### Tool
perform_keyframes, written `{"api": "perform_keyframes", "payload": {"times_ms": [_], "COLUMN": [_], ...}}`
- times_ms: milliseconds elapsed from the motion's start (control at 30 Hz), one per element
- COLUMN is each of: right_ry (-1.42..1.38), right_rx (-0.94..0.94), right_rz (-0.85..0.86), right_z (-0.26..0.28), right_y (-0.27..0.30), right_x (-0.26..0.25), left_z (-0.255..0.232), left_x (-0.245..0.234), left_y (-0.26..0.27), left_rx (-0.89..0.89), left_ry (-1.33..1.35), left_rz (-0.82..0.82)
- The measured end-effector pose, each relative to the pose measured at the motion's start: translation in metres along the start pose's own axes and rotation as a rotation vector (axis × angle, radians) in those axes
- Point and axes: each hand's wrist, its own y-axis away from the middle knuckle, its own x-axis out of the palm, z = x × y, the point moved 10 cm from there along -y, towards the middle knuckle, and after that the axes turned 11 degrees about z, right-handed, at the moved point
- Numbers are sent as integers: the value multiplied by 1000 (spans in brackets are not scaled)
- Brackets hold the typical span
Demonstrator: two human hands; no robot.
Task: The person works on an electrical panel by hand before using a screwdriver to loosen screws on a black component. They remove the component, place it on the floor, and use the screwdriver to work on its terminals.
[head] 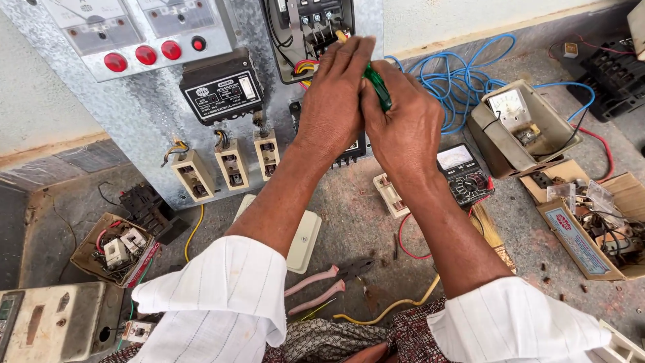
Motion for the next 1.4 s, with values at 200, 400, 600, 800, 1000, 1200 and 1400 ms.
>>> {"api": "perform_keyframes", "payload": {"times_ms": [200,400,600,800,1000,1200,1400], "right_ry": [68,98,137,147,142,177,478], "right_rx": [-74,-129,-207,-207,-177,-17,-235], "right_rz": [40,60,53,80,105,118,190], "right_z": [-2,-9,-12,-11,-11,-22,6], "right_y": [-11,-26,-32,-32,-35,-45,-50], "right_x": [7,13,15,19,24,31,41], "left_z": [27,42,48,52,57,59,63], "left_x": [6,18,28,28,30,28,22], "left_y": [-2,-9,-15,-11,-13,-14,-8], "left_rx": [-64,-124,-153,-141,-172,-158,-109], "left_ry": [37,85,80,91,119,78,106], "left_rz": [22,43,33,39,60,47,-10]}}
